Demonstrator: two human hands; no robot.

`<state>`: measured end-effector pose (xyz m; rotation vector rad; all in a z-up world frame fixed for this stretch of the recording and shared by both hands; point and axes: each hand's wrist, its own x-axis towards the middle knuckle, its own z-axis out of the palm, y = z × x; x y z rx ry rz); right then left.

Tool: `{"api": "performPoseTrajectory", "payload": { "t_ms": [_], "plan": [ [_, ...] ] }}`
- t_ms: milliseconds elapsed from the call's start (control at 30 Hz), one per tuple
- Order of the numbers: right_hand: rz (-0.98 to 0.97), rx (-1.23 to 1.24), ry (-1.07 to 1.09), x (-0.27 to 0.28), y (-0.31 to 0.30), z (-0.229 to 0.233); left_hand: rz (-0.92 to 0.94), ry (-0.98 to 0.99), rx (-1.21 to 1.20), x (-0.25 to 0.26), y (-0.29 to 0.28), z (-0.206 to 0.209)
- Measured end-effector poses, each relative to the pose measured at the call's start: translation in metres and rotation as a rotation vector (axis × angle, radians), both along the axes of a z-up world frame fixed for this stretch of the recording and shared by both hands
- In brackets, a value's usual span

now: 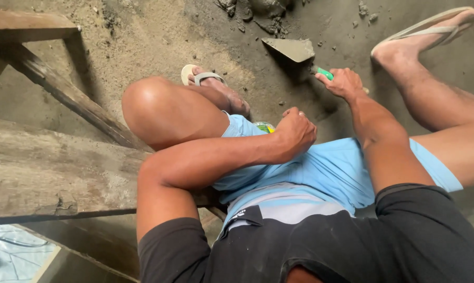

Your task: Mixing wet cement or mortar on the ground using a hand trowel.

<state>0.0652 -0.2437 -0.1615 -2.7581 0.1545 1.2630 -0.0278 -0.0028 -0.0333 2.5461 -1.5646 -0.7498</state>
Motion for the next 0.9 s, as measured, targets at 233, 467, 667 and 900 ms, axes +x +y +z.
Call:
{"api": "performPoseTrajectory", "payload": {
  "t_ms": [233, 467, 667, 900],
  "plan": [
    [-0.088, -0.039, -0.252, 0.074, 0.082, -0.073, -0.024, 0.087, 0.083, 0.009, 0.001, 0.005],
    [-0.299, 0.033, -0.596, 0.081, 0.121, -0.087, -0.005, 0.070, 0.080, 0.017, 0.002, 0.011],
    [-0.298, 0.306, -0.719, 0.066, 0.133, -0.032, -0.036, 0.084, 0.047, 0.001, -0.002, 0.002],
    [-0.644, 0.883, -0.276, 0.110, 0.157, 0.041, -0.030, 0.059, 0.033, 0.008, 0.000, 0.005]
  ]
}}
